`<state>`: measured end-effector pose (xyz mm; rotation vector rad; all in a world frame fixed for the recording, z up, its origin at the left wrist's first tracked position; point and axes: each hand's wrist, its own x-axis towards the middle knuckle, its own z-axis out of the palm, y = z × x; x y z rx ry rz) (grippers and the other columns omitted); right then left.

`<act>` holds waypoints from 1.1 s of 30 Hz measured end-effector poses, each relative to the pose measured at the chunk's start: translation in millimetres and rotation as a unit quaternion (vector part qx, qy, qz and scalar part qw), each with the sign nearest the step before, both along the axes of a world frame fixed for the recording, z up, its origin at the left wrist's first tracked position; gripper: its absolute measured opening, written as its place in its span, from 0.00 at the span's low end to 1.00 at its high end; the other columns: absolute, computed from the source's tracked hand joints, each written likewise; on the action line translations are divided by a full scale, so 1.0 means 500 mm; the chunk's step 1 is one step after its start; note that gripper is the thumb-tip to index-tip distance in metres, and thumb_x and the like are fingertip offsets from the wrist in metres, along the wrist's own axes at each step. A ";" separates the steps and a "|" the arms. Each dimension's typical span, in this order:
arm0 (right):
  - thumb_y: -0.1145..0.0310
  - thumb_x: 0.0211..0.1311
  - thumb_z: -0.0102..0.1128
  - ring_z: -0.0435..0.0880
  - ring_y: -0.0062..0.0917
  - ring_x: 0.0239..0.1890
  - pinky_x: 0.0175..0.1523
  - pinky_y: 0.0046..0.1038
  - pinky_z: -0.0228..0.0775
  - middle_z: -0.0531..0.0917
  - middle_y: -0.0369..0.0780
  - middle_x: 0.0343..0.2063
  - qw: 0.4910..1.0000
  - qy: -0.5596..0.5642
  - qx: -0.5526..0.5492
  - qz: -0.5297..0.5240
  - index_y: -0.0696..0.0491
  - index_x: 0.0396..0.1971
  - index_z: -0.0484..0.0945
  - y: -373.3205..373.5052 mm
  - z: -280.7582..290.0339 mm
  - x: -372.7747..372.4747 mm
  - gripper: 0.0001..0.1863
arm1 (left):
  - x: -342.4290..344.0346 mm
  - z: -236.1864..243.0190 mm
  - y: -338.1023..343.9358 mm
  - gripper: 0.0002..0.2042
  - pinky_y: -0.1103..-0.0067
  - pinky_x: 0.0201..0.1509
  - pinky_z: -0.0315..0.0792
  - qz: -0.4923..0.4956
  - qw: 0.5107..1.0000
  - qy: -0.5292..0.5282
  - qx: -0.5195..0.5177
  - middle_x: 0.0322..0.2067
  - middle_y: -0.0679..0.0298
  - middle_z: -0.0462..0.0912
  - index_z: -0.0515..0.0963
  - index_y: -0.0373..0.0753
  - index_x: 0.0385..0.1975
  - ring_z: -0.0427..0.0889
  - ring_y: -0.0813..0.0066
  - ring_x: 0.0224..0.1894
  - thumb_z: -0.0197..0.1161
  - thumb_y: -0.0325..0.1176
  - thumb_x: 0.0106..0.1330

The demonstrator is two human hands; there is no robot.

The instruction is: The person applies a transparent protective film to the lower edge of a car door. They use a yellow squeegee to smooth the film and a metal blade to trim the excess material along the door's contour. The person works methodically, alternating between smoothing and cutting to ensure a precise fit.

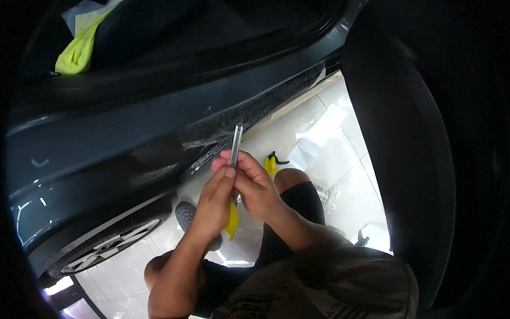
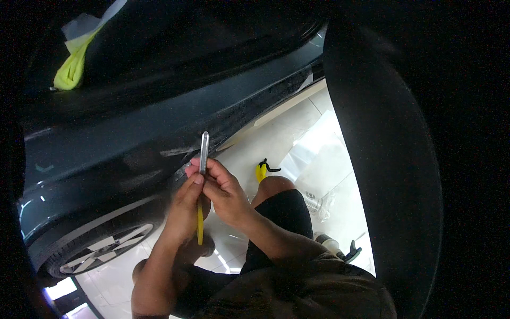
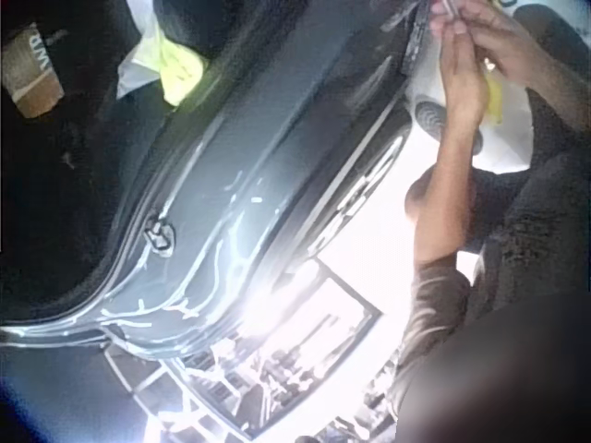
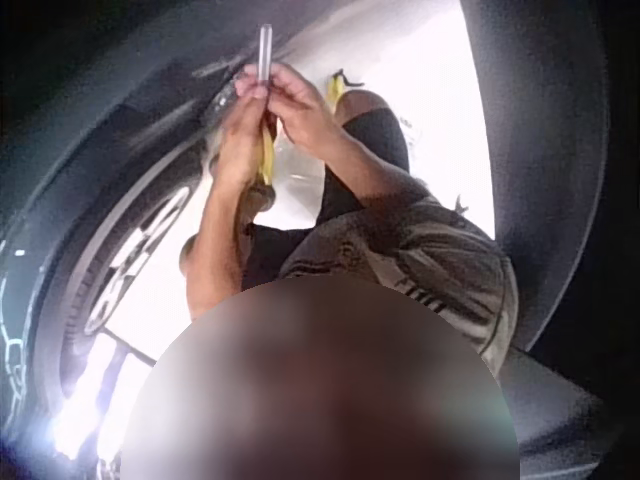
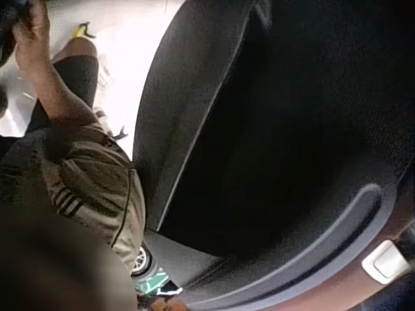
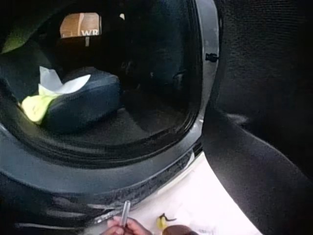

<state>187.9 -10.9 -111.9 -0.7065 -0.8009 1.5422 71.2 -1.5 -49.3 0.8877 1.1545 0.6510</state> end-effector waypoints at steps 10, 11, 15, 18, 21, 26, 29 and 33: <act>0.63 0.66 0.57 0.74 0.37 0.52 0.57 0.36 0.66 0.71 0.52 0.48 0.923 -0.332 0.191 -0.036 0.62 0.56 0.64 -0.111 0.014 -0.024 0.24 | -0.018 0.002 0.020 0.10 0.85 0.28 0.58 0.099 0.980 0.081 0.155 0.22 0.73 0.67 0.76 0.39 0.40 0.64 0.86 0.25 0.51 0.37 0.73; 0.64 0.66 0.56 0.74 0.38 0.50 0.56 0.36 0.66 0.72 0.52 0.46 0.918 -0.347 0.188 -0.036 0.62 0.53 0.66 -0.110 0.016 -0.029 0.22 | -0.023 -0.005 0.013 0.10 0.85 0.28 0.59 0.091 0.979 0.089 0.161 0.23 0.73 0.67 0.76 0.39 0.41 0.65 0.86 0.25 0.51 0.36 0.73; 0.67 0.69 0.52 0.78 0.27 0.40 0.47 0.29 0.72 0.77 0.44 0.37 0.963 -0.265 0.040 0.037 0.60 0.45 0.70 -0.067 0.037 0.033 0.12 | -0.045 0.012 0.009 0.10 0.84 0.33 0.63 0.076 0.970 0.114 0.200 0.26 0.70 0.70 0.76 0.38 0.42 0.68 0.83 0.29 0.50 0.35 0.73; 0.67 0.69 0.52 0.80 0.21 0.40 0.49 0.27 0.73 0.80 0.39 0.38 0.972 -0.197 -0.123 -0.019 0.58 0.48 0.72 -0.020 0.025 0.121 0.13 | -0.082 0.025 0.022 0.10 0.72 0.42 0.71 0.006 0.933 0.250 0.259 0.33 0.53 0.80 0.76 0.31 0.43 0.79 0.64 0.35 0.50 0.26 0.67; 0.68 0.69 0.55 0.81 0.24 0.45 0.53 0.29 0.73 0.81 0.41 0.43 0.973 -0.140 -0.016 -0.185 0.59 0.52 0.71 0.039 0.025 0.186 0.16 | -0.093 0.021 0.023 0.11 0.67 0.46 0.73 -0.097 0.861 0.382 0.322 0.37 0.48 0.81 0.77 0.31 0.42 0.83 0.56 0.40 0.52 0.24 0.63; 0.68 0.67 0.56 0.80 0.29 0.48 0.51 0.32 0.75 0.81 0.45 0.44 0.842 -0.487 0.094 -0.215 0.60 0.52 0.75 0.132 0.068 0.155 0.16 | -0.101 0.027 0.002 0.10 0.64 0.51 0.74 -0.368 0.733 0.518 0.242 0.37 0.50 0.81 0.79 0.34 0.38 0.83 0.55 0.41 0.53 0.24 0.59; 0.72 0.63 0.57 0.79 0.36 0.48 0.53 0.36 0.74 0.81 0.47 0.46 0.670 -0.661 0.288 -0.174 0.60 0.50 0.77 0.213 0.062 0.079 0.16 | -0.108 0.028 -0.001 0.10 0.64 0.52 0.73 -0.378 0.749 0.496 0.221 0.37 0.51 0.81 0.78 0.34 0.37 0.84 0.55 0.39 0.53 0.24 0.59; 0.77 0.57 0.56 0.78 0.41 0.44 0.54 0.38 0.69 0.81 0.47 0.48 0.558 -0.743 0.316 -0.191 0.59 0.52 0.77 0.256 0.033 0.097 0.20 | -0.110 0.016 0.010 0.09 0.63 0.52 0.72 -0.381 0.733 0.507 0.246 0.37 0.51 0.81 0.78 0.33 0.35 0.83 0.54 0.39 0.55 0.25 0.56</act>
